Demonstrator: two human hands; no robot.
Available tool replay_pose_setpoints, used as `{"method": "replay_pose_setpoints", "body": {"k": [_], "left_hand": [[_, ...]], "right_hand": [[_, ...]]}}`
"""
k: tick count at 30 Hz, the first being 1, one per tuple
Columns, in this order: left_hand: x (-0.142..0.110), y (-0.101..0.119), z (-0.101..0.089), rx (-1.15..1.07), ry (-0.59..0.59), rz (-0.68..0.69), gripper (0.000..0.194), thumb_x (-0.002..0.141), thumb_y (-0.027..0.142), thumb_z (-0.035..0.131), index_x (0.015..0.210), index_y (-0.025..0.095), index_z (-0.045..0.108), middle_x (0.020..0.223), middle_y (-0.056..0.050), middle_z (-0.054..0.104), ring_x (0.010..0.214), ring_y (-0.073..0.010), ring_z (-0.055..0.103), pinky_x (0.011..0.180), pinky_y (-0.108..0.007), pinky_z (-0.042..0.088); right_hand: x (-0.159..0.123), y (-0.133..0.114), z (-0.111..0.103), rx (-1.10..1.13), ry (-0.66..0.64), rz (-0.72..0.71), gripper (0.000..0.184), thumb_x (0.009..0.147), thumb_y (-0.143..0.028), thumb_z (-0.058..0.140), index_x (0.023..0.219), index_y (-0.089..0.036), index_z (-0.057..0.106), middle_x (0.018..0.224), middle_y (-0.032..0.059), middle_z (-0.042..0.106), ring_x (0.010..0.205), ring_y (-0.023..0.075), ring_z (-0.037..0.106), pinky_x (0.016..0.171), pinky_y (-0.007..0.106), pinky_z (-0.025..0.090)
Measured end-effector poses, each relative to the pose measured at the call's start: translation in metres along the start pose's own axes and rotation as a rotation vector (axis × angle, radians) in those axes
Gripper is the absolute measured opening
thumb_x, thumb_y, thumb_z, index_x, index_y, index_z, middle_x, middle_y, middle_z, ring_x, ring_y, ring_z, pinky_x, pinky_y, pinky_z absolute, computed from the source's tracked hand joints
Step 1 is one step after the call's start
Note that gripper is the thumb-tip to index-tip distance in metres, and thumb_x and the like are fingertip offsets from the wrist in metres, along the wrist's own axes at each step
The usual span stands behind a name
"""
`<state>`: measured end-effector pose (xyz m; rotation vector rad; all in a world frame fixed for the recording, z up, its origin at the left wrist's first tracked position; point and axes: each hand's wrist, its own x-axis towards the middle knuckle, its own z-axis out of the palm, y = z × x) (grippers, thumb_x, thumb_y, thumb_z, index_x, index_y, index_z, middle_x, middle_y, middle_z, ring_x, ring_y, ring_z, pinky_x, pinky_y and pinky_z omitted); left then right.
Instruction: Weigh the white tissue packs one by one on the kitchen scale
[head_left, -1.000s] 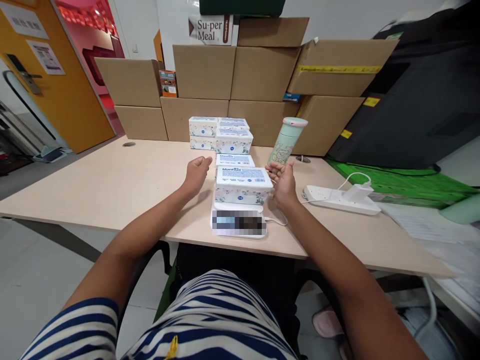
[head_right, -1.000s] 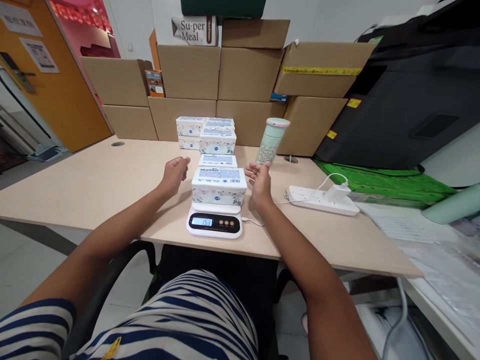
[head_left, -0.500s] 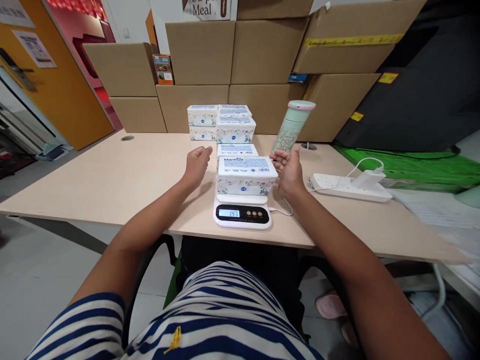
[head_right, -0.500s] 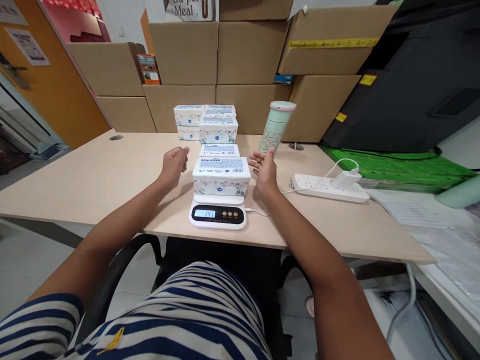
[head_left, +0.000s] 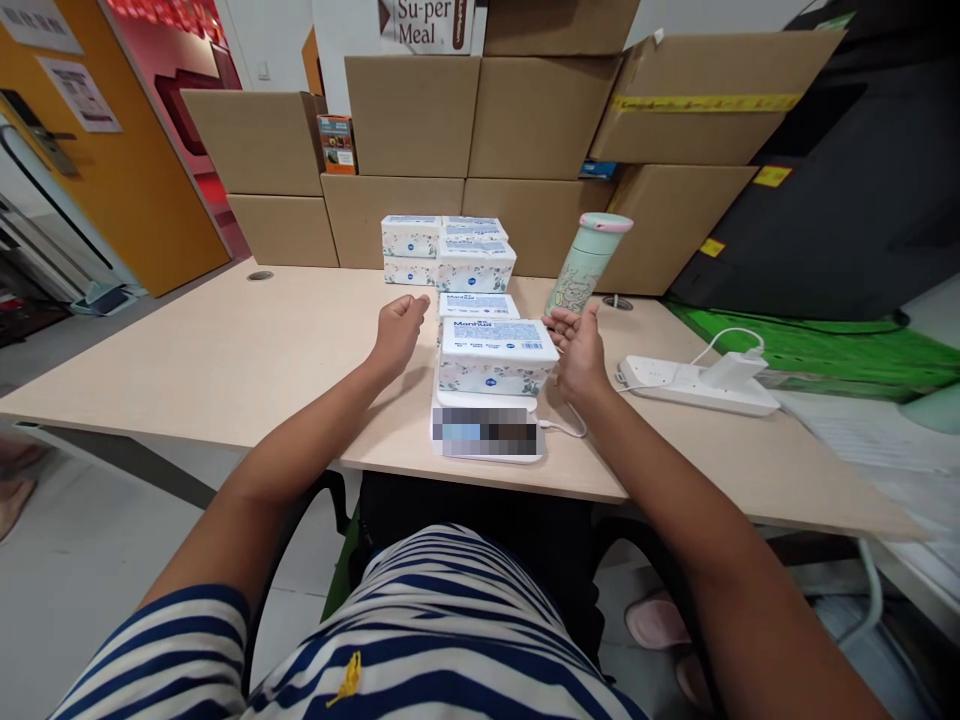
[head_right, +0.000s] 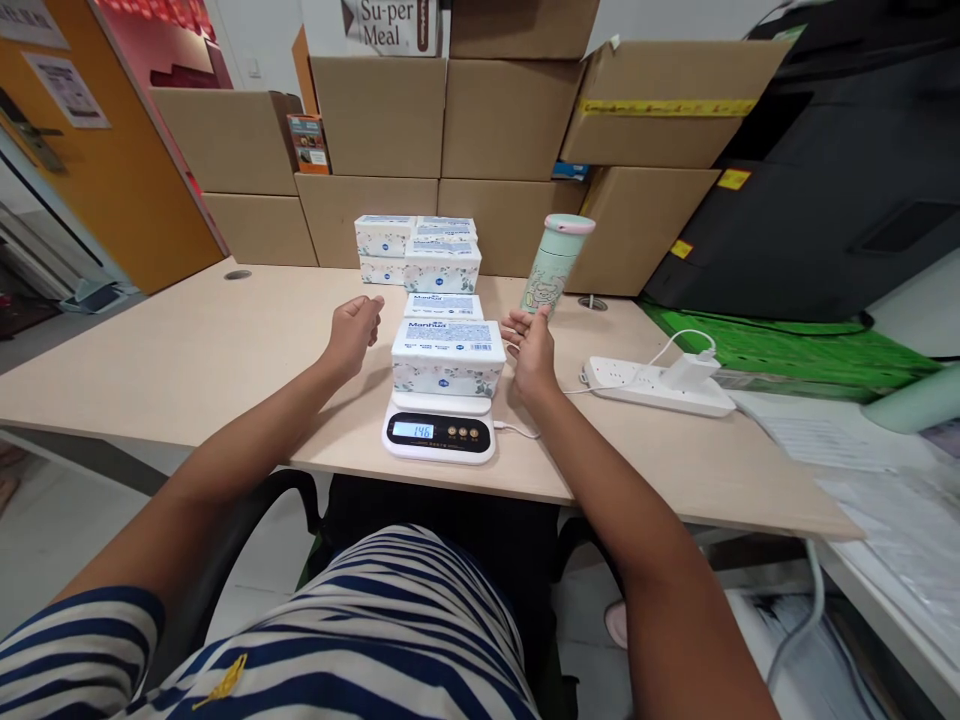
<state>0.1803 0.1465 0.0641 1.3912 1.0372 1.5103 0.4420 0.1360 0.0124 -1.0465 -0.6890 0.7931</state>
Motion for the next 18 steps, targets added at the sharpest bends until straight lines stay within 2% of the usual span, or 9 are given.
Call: {"method": "replay_pose_setpoints", "body": {"k": [7,18], "left_hand": [[0.0006,-0.0036,-0.0006,0.001,-0.013,0.026,0.057,0.094,0.034,0.072,0.060,0.022,0.027,0.057,0.005,0.031,0.051,-0.0090,0.029,0.050,-0.027,0.023],[-0.0007,-0.0025,0.0021,-0.004,-0.013,0.030,0.055,0.095,0.029,0.069,0.059,0.022,0.028,0.056,0.005,0.030,0.053,-0.0090,0.025,0.051,-0.027,0.022]], "right_hand": [[0.0031,0.0036,-0.0029,0.006,-0.024,-0.021,0.074,0.088,-0.095,0.043,0.094,-0.027,0.070,0.096,0.0037,0.076,0.092,0.0215,0.073,0.082,0.035,0.056],[0.0001,-0.0008,-0.0007,0.013,-0.028,-0.032,0.073,0.088,-0.094,0.044,0.093,-0.025,0.069,0.095,0.0046,0.075,0.088,0.0207,0.072,0.079,0.034,0.055]]}}
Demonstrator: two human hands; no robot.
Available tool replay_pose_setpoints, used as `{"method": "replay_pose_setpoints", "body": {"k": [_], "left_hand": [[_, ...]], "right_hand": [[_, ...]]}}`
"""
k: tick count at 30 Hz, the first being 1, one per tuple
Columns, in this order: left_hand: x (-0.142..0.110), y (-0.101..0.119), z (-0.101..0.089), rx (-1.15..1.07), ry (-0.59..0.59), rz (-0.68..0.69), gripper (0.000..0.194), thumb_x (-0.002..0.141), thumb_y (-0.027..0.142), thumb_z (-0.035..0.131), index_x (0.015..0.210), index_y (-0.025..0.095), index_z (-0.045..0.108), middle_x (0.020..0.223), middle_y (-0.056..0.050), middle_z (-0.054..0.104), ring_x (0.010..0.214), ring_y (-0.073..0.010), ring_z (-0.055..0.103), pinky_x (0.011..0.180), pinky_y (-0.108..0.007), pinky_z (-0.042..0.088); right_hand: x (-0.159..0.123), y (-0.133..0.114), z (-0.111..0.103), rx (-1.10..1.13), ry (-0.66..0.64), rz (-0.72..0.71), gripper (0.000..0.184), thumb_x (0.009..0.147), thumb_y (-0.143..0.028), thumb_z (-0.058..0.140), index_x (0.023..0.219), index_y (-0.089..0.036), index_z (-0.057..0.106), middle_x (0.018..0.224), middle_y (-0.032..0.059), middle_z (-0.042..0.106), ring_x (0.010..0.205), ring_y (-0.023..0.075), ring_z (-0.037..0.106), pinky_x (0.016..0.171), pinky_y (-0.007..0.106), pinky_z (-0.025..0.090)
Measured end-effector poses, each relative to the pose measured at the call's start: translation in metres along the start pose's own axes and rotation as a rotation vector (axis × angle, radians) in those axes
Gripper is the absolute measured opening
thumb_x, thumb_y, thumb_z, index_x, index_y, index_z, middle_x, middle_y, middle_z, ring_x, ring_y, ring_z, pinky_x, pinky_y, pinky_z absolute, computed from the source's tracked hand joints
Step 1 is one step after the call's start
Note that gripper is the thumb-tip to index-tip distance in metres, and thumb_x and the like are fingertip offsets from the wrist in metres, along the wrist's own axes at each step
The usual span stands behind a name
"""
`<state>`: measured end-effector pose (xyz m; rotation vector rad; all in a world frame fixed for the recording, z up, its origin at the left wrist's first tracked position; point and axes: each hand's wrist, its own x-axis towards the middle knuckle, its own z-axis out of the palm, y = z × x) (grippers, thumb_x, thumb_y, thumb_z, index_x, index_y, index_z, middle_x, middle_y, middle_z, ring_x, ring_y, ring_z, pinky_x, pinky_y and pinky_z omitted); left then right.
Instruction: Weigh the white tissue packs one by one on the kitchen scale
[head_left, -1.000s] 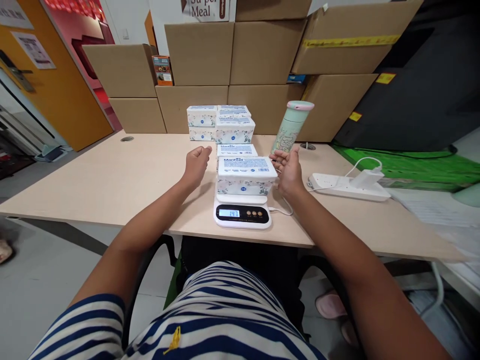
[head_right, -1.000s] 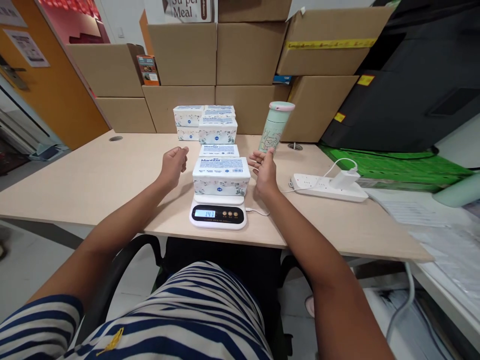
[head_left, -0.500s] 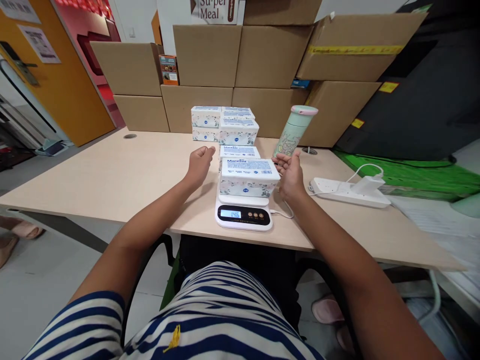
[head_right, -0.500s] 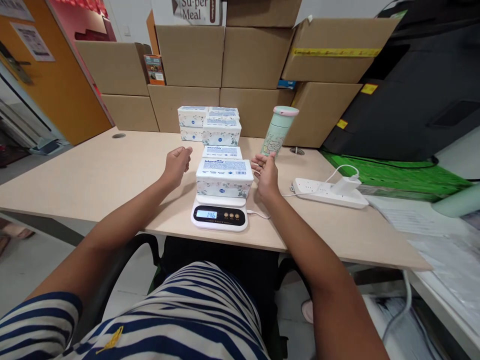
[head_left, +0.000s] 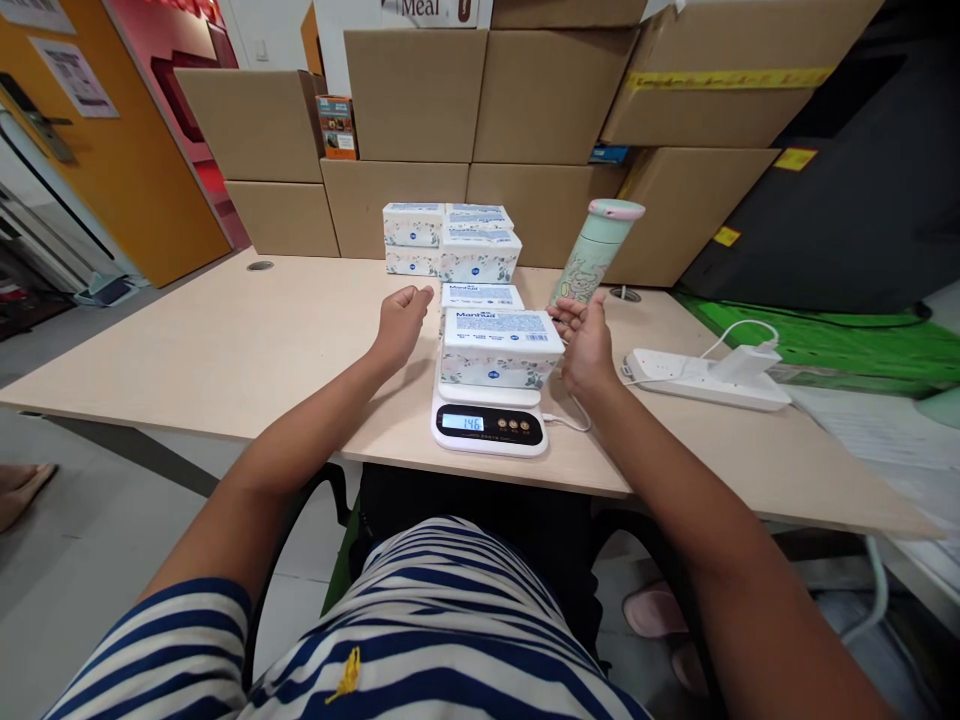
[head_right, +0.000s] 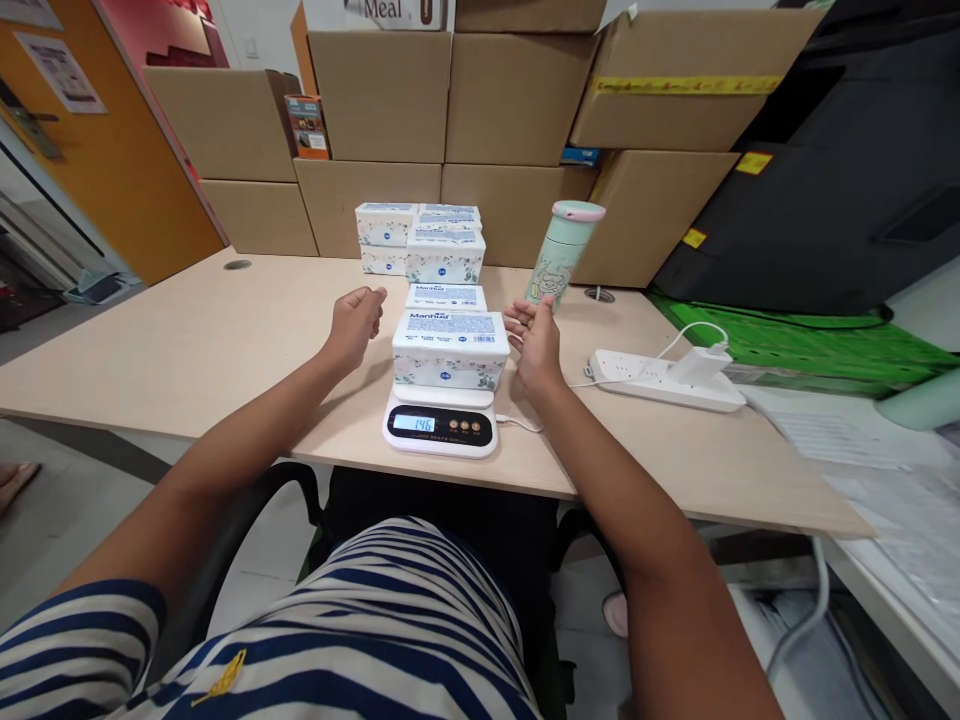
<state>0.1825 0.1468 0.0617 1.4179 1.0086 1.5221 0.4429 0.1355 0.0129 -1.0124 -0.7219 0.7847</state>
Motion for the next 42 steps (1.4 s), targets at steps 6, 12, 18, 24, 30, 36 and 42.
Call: {"method": "replay_pose_setpoints", "body": {"k": [6,12,18,24,30,36,42], "left_hand": [[0.000,0.000,0.000,-0.001,-0.001,-0.005,0.056,0.095,0.031,0.071,0.059,0.022,0.028,0.056,0.005,0.031,0.053,-0.0089,0.026,0.051,-0.027,0.023],[-0.001,0.001,0.000,0.002,-0.012,0.003,0.054,0.098,0.026,0.066,0.060,0.022,0.029,0.057,0.005,0.031,0.052,-0.0086,0.027,0.050,-0.026,0.023],[-0.002,0.004,0.001,0.026,-0.009,0.008,0.053,0.099,0.025,0.064,0.059,0.021,0.028,0.057,0.006,0.031,0.052,-0.0084,0.030,0.050,-0.024,0.025],[-0.002,0.004,0.002,0.029,-0.004,0.000,0.053,0.099,0.024,0.063,0.059,0.022,0.028,0.057,0.006,0.031,0.052,-0.0086,0.029,0.050,-0.024,0.025],[0.001,0.002,-0.001,0.038,-0.020,-0.009,0.052,0.099,0.027,0.064,0.061,0.022,0.028,0.059,0.006,0.031,0.053,-0.0097,0.028,0.052,-0.025,0.027],[-0.024,-0.002,0.014,-0.015,0.006,-0.031,0.022,0.106,0.039,0.056,0.091,0.024,0.055,0.093,-0.003,0.062,0.087,-0.0169,0.059,0.078,-0.029,0.051],[-0.034,-0.006,0.015,-0.118,-0.328,-0.133,0.044,0.100,0.059,0.056,0.126,0.024,0.061,0.123,-0.008,0.069,0.115,-0.0257,0.066,0.099,-0.038,0.054]], "right_hand": [[-0.002,-0.001,0.001,0.000,-0.001,0.003,0.071,0.092,-0.092,0.043,0.095,-0.025,0.069,0.097,0.0053,0.075,0.091,0.0214,0.073,0.080,0.035,0.058],[-0.002,-0.002,0.001,0.011,-0.013,0.009,0.069,0.092,-0.090,0.045,0.093,-0.025,0.069,0.095,0.0047,0.075,0.087,0.0199,0.072,0.078,0.033,0.057],[-0.004,-0.004,0.002,-0.003,-0.023,0.012,0.073,0.090,-0.093,0.044,0.095,-0.024,0.068,0.094,0.0034,0.073,0.087,0.0189,0.072,0.075,0.031,0.058],[-0.005,-0.005,0.003,0.012,-0.021,0.031,0.070,0.094,-0.089,0.042,0.095,-0.024,0.068,0.095,0.0030,0.074,0.087,0.0183,0.073,0.075,0.030,0.059],[-0.002,-0.002,0.001,-0.008,-0.027,0.008,0.071,0.094,-0.089,0.042,0.097,-0.023,0.068,0.097,0.0039,0.074,0.087,0.0176,0.073,0.076,0.030,0.059],[-0.021,-0.008,0.006,-0.115,-0.070,-0.120,0.075,0.090,-0.093,0.042,0.098,-0.023,0.068,0.099,0.0063,0.073,0.089,0.0216,0.072,0.081,0.036,0.060],[-0.059,-0.019,0.008,-0.480,-0.307,-0.636,0.068,0.100,-0.081,0.041,0.130,-0.025,0.067,0.127,0.0129,0.075,0.120,0.0313,0.070,0.108,0.053,0.054]]}}
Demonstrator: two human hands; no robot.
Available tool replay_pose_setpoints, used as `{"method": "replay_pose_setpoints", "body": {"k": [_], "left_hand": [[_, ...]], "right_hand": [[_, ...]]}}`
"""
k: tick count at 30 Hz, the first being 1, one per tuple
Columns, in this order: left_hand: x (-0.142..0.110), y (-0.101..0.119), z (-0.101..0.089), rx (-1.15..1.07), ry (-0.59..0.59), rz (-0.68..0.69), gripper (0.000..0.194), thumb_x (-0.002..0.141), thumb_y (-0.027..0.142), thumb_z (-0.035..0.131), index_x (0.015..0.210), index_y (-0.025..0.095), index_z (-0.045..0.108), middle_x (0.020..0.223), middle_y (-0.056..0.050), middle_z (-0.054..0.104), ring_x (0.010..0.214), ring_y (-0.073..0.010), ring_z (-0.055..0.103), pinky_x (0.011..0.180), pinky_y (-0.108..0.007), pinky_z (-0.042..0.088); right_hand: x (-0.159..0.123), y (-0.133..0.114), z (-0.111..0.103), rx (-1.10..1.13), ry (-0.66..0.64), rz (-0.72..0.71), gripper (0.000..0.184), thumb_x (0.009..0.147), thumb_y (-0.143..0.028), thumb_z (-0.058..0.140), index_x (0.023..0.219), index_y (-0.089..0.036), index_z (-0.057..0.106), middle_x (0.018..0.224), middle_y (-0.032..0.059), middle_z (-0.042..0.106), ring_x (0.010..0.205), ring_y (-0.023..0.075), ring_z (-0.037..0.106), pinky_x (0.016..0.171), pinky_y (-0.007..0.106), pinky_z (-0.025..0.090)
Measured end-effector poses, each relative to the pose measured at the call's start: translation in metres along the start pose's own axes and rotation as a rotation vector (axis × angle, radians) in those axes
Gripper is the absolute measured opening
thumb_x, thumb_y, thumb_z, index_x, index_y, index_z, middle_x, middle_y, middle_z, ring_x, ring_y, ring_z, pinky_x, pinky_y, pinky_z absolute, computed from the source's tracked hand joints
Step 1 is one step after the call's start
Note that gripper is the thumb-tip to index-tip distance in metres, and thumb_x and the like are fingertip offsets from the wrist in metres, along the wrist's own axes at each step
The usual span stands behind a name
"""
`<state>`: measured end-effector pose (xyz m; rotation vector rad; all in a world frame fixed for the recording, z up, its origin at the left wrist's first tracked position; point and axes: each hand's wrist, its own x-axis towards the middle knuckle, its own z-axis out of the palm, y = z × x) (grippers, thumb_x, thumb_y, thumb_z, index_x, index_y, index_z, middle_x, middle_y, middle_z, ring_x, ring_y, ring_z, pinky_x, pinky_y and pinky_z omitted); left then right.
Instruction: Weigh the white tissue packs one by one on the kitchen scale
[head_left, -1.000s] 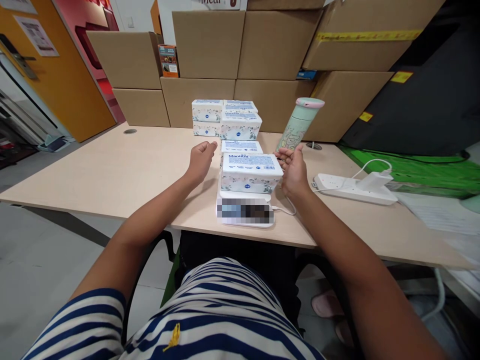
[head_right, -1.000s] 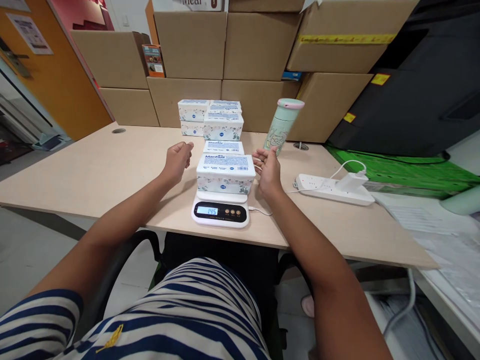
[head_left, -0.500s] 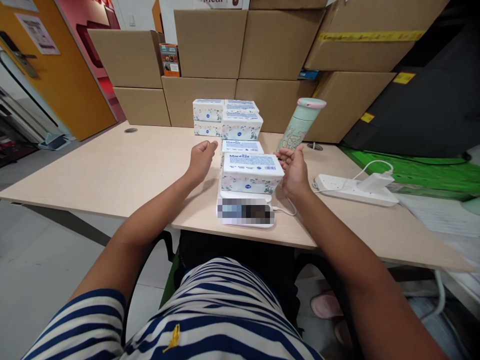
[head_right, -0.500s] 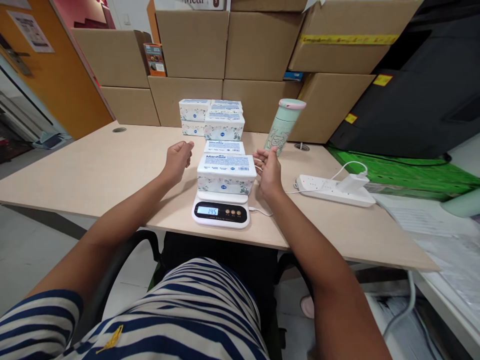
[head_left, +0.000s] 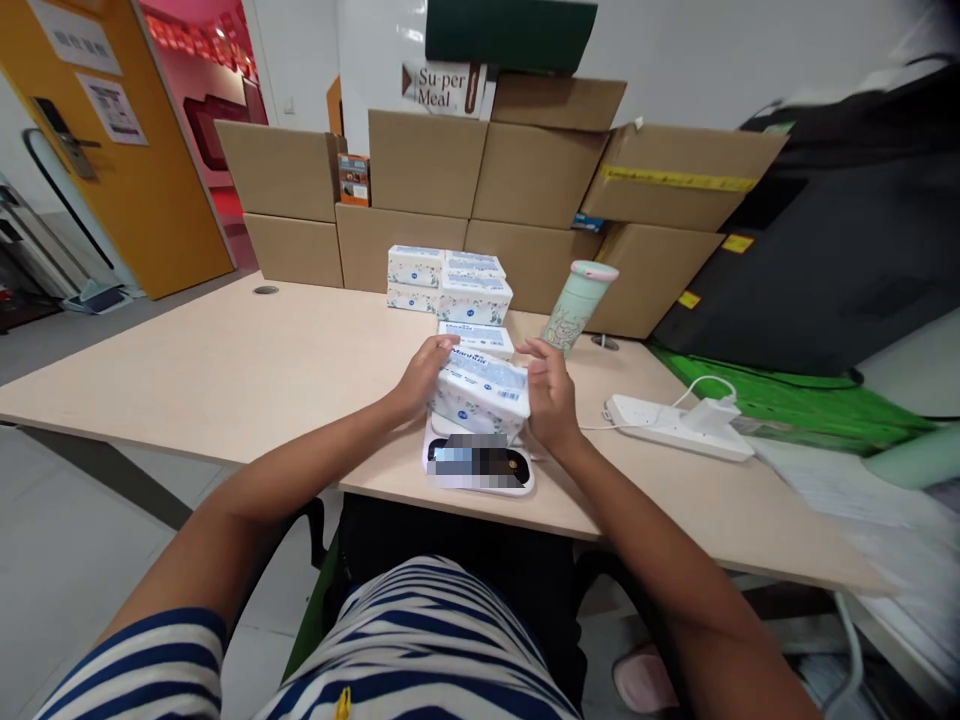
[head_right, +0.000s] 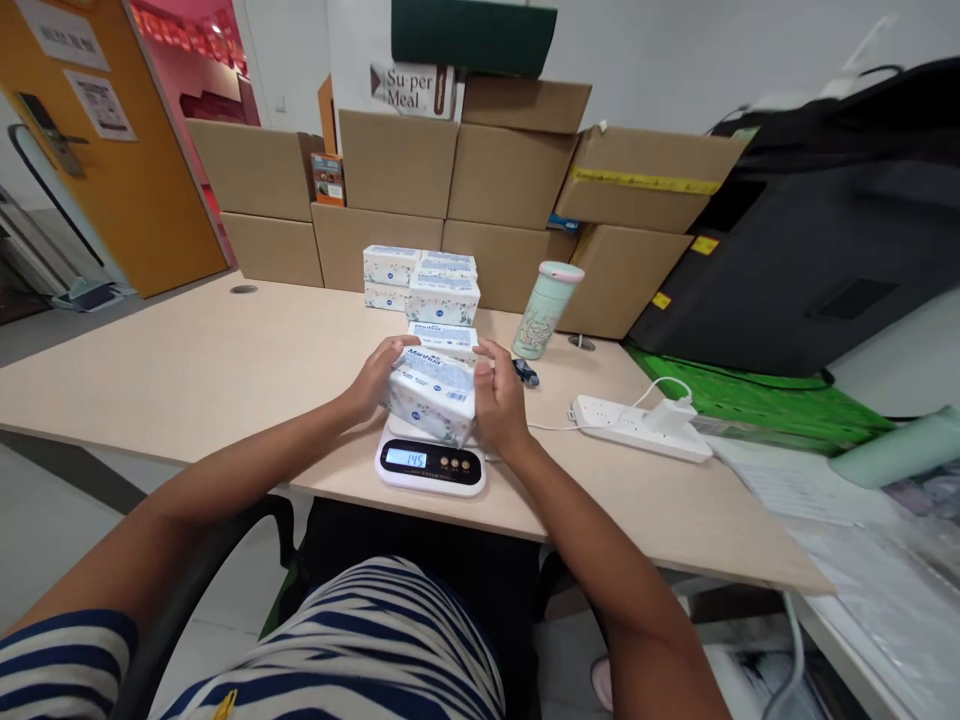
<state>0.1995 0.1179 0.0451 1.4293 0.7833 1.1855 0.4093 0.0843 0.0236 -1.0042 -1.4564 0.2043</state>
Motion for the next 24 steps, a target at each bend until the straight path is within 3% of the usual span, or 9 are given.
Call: {"method": "replay_pose_setpoints", "body": {"k": [2,5,9,12,15,19,24], "left_hand": [[0.009,0.006,-0.014,0.080,-0.081,-0.065,0.047,0.095,0.059,0.061,0.124,0.022,0.064,0.120,-0.008,0.070,0.111,-0.0255,0.067,0.097,-0.037,0.054],[0.021,0.020,-0.041,0.207,-0.194,-0.112,0.048,0.088,0.053,0.069,0.124,0.022,0.067,0.121,-0.008,0.071,0.109,-0.0254,0.069,0.094,-0.037,0.055],[0.020,0.042,-0.065,0.460,-0.335,-0.054,0.040,0.086,0.041,0.064,0.119,0.022,0.074,0.133,-0.009,0.071,0.118,-0.0296,0.069,0.099,-0.044,0.057],[0.007,0.056,-0.062,0.760,-0.319,0.190,0.031,0.089,0.034,0.057,0.111,0.024,0.076,0.156,-0.009,0.062,0.144,-0.0334,0.057,0.118,-0.052,0.049],[-0.011,0.064,-0.045,1.016,-0.392,0.365,0.032,0.095,0.042,0.056,0.119,0.023,0.069,0.160,-0.012,0.059,0.148,-0.0350,0.054,0.123,-0.055,0.045],[-0.028,0.073,-0.026,1.212,-0.454,0.328,0.049,0.091,0.059,0.064,0.121,0.021,0.060,0.150,-0.020,0.064,0.135,-0.0427,0.062,0.109,-0.057,0.053],[-0.041,0.091,-0.030,1.348,-0.439,0.195,0.060,0.084,0.066,0.071,0.123,0.022,0.057,0.136,-0.019,0.068,0.136,-0.0462,0.054,0.099,-0.056,0.055]], "right_hand": [[-0.003,-0.001,0.001,-0.085,-0.055,-0.060,0.071,0.102,-0.078,0.043,0.148,-0.026,0.057,0.137,0.0157,0.072,0.123,0.0333,0.069,0.107,0.055,0.055],[-0.006,0.005,0.004,-0.129,-0.145,-0.090,0.073,0.105,-0.074,0.038,0.159,-0.027,0.047,0.146,0.0181,0.068,0.124,0.0354,0.070,0.105,0.058,0.057],[-0.006,0.016,0.007,-0.103,-0.205,-0.126,0.079,0.104,-0.073,0.043,0.167,-0.028,0.031,0.153,0.0203,0.063,0.122,0.0363,0.072,0.098,0.057,0.062],[-0.005,0.023,0.007,-0.088,-0.192,-0.176,0.086,0.102,-0.072,0.052,0.171,-0.033,0.019,0.156,0.0207,0.060,0.110,0.0336,0.076,0.089,0.054,0.065],[-0.003,0.027,0.008,-0.073,-0.176,-0.241,0.086,0.102,-0.071,0.053,0.171,-0.034,0.016,0.153,0.0205,0.063,0.104,0.0319,0.078,0.086,0.052,0.066],[-0.002,0.028,0.010,-0.021,-0.184,-0.226,0.087,0.102,-0.071,0.053,0.171,-0.033,0.016,0.153,0.0207,0.063,0.107,0.0313,0.077,0.090,0.053,0.066],[0.000,0.027,0.009,0.105,-0.252,-0.122,0.090,0.098,-0.072,0.060,0.171,-0.034,0.022,0.159,0.0198,0.058,0.115,0.0305,0.073,0.091,0.052,0.065]]}}
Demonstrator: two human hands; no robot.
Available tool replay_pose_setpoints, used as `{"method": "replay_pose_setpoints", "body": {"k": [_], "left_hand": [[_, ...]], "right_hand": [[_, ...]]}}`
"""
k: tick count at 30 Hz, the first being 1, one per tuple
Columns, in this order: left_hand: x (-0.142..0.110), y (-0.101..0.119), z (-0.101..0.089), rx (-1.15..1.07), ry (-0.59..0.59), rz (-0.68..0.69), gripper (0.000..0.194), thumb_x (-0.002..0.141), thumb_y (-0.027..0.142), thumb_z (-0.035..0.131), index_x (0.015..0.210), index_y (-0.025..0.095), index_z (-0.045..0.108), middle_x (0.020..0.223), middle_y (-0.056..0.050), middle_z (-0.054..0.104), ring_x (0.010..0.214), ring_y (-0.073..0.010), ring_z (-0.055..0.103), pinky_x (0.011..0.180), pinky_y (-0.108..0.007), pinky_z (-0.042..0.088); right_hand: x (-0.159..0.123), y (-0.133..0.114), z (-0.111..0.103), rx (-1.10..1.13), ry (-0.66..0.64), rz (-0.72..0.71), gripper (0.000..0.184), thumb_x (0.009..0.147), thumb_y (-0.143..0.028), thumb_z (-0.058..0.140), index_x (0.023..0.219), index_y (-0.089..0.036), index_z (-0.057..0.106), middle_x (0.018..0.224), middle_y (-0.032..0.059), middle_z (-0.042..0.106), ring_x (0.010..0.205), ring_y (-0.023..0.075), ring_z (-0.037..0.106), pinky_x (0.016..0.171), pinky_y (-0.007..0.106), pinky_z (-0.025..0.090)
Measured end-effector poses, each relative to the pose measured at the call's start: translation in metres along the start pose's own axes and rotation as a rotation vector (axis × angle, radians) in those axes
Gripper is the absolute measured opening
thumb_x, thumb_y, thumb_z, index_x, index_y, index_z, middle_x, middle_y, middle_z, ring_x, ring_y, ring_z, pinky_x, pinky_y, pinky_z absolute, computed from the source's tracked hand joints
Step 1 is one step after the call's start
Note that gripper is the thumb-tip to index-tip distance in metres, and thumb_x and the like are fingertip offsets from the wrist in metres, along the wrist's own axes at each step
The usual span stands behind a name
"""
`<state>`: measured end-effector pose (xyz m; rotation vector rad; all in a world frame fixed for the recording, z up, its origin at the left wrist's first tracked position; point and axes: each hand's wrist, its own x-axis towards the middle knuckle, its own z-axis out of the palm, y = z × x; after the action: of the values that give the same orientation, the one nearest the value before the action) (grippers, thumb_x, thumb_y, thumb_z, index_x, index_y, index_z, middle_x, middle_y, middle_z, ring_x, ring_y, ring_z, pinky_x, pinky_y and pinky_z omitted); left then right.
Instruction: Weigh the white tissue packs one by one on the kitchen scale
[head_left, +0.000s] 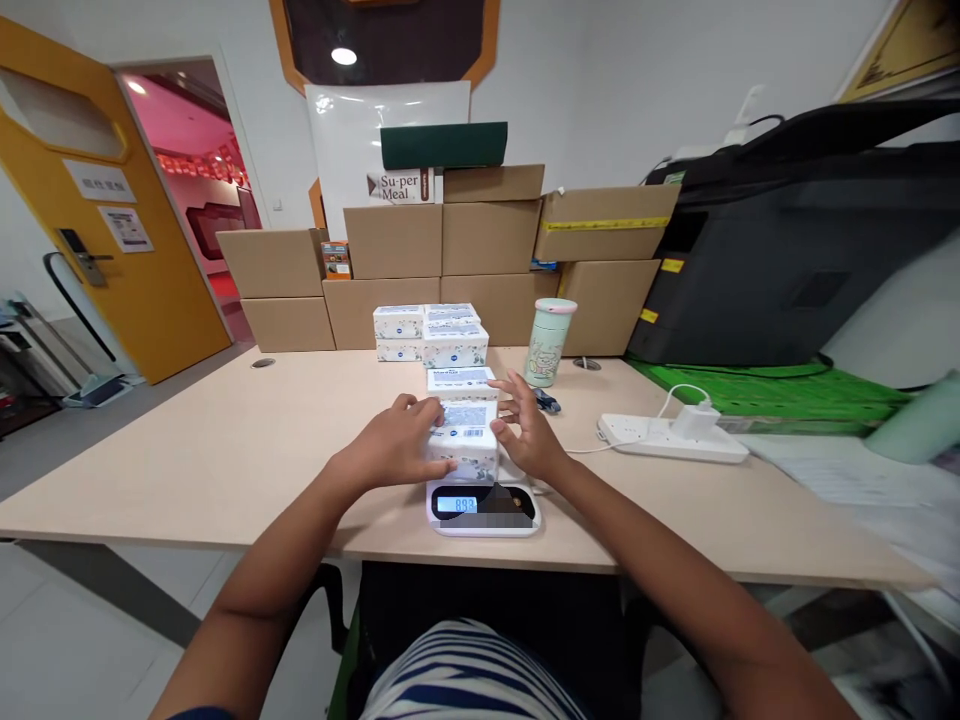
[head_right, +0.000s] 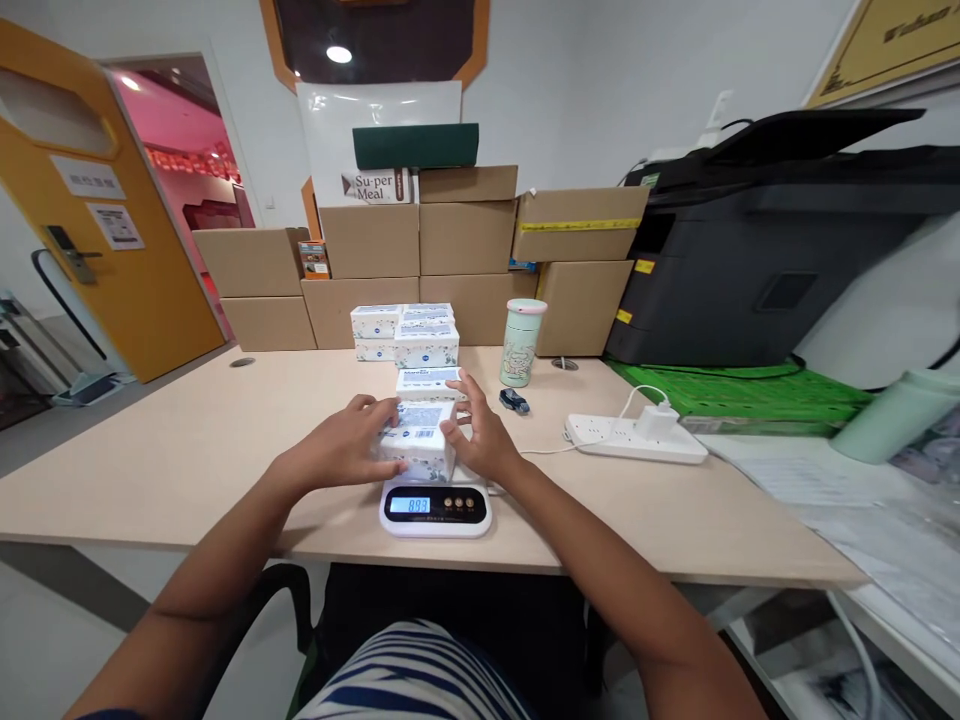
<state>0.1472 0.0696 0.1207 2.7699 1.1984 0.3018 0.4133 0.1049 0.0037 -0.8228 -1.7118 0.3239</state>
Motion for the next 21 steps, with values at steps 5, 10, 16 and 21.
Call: {"method": "replay_pose_setpoints", "body": {"k": [5,10,16,21], "left_hand": [[0.000,-0.009,-0.003,-0.048,0.036,-0.003,0.070,0.077,0.071,0.077,0.124,0.023,0.058,0.139,-0.019,0.064,0.134,-0.0445,0.053,0.108,-0.058,0.050],[0.012,-0.011,0.002,-0.135,-0.046,0.039,0.077,0.075,0.068,0.078,0.132,0.021,0.054,0.140,-0.019,0.063,0.134,-0.0432,0.056,0.111,-0.055,0.049],[-0.010,-0.012,-0.026,-0.008,-0.198,-0.140,0.082,0.071,0.058,0.079,0.141,0.023,0.052,0.135,-0.018,0.067,0.118,-0.0391,0.067,0.096,-0.046,0.053],[-0.026,-0.076,-0.044,0.022,-0.225,-0.386,0.089,0.064,0.060,0.080,0.142,0.026,0.053,0.127,-0.016,0.070,0.109,-0.0385,0.070,0.090,-0.046,0.055]], "right_hand": [[0.002,-0.010,0.003,0.167,-0.052,0.118,0.095,0.095,-0.079,0.058,0.171,-0.033,0.023,0.164,0.0228,0.052,0.127,0.0330,0.070,0.098,0.054,0.061],[0.002,-0.026,0.008,0.310,-0.102,0.208,0.093,0.098,-0.077,0.055,0.172,-0.034,0.020,0.167,0.0216,0.048,0.139,0.0328,0.063,0.104,0.053,0.060],[0.007,-0.017,0.008,0.328,0.043,0.232,0.089,0.096,-0.079,0.057,0.168,-0.033,0.030,0.162,0.0216,0.052,0.114,0.0280,0.075,0.106,0.055,0.058],[0.012,-0.010,0.004,0.261,0.268,0.208,0.083,0.092,-0.082,0.060,0.156,-0.032,0.044,0.154,0.0183,0.058,0.100,0.0245,0.076,0.098,0.050,0.062]]}}
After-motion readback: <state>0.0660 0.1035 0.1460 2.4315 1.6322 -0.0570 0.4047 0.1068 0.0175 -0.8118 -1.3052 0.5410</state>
